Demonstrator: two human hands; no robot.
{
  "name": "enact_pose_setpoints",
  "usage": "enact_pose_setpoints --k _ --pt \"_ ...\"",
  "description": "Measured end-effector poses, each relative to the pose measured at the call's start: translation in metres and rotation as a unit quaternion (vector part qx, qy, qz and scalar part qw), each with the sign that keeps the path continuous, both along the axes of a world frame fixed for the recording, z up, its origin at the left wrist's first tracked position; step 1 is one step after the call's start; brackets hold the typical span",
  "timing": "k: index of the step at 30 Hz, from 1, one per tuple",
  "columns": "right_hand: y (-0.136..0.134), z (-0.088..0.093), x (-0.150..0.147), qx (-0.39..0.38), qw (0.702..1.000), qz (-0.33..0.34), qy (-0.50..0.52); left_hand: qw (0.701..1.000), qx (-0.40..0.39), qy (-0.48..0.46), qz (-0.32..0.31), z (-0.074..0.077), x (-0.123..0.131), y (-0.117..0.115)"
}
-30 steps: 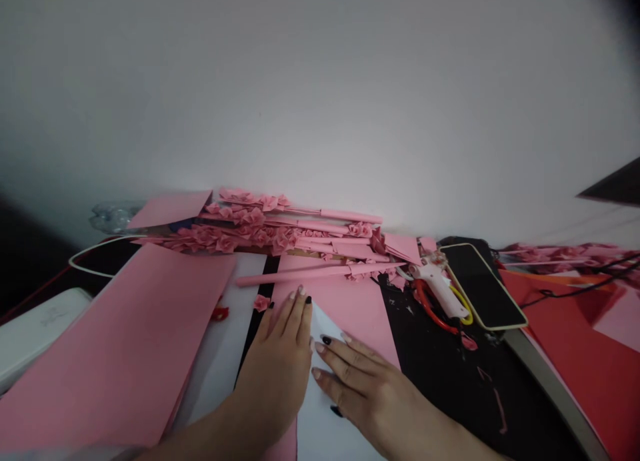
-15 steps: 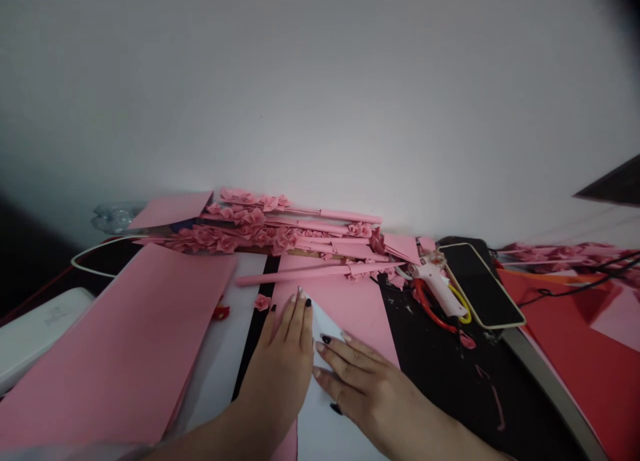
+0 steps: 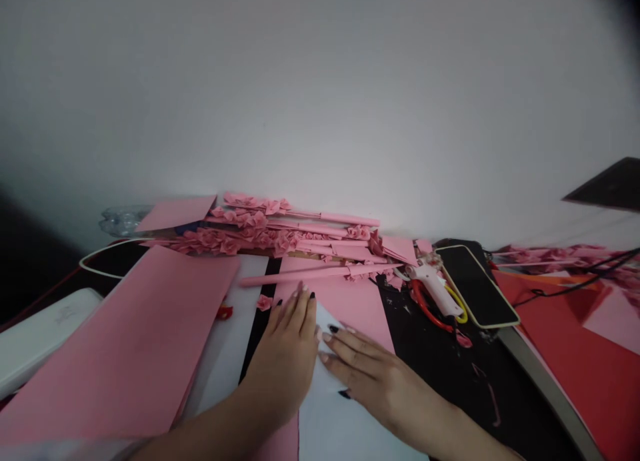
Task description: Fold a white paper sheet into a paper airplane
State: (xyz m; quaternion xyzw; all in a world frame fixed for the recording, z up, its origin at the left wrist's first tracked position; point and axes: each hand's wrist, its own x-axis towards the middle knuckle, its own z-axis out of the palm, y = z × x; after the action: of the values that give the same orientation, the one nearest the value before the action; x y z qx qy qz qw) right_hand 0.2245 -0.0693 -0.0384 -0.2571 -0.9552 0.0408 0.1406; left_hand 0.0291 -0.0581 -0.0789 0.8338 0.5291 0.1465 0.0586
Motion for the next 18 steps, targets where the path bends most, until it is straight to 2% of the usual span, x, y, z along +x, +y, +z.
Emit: enact_pose_setpoints --k 2,5,7,9,11,15,16,18 --pt "0.002 -0.002 0.008 -0.01 0.998 -0.021 0.055 0.991 -0.052 -0.121 -0.005 0.005 -0.003 0.005" --pt "0.007 -0.008 0.019 -0.031 0.98 -0.101 0.171 0.949 -0.134 -0.285 0.017 0.01 -0.006 0.01" --pt "0.011 -0.013 0.025 -0.052 0.947 -0.199 0.246 0.918 -0.173 -0.356 0.033 0.011 -0.007 0.012" --pt "0.016 -0.016 0.029 -0.091 0.9 -0.3 0.303 0.888 -0.194 -0.413 0.054 0.011 -0.006 0.014" --pt "0.021 -0.018 0.031 -0.159 0.848 -0.352 0.361 0.851 -0.212 -0.475 0.067 0.012 -0.004 0.015" --pt "0.029 -0.019 0.03 -0.315 0.761 -0.335 0.458 0.758 -0.312 -0.572 0.028 0.019 -0.002 0.016" --pt "0.029 -0.019 0.029 -0.34 0.749 -0.326 0.467 0.743 -0.346 -0.572 0.017 0.02 -0.002 0.016" --pt "0.028 -0.019 0.027 -0.357 0.744 -0.313 0.47 0.734 -0.394 -0.553 0.015 0.021 -0.002 0.015"
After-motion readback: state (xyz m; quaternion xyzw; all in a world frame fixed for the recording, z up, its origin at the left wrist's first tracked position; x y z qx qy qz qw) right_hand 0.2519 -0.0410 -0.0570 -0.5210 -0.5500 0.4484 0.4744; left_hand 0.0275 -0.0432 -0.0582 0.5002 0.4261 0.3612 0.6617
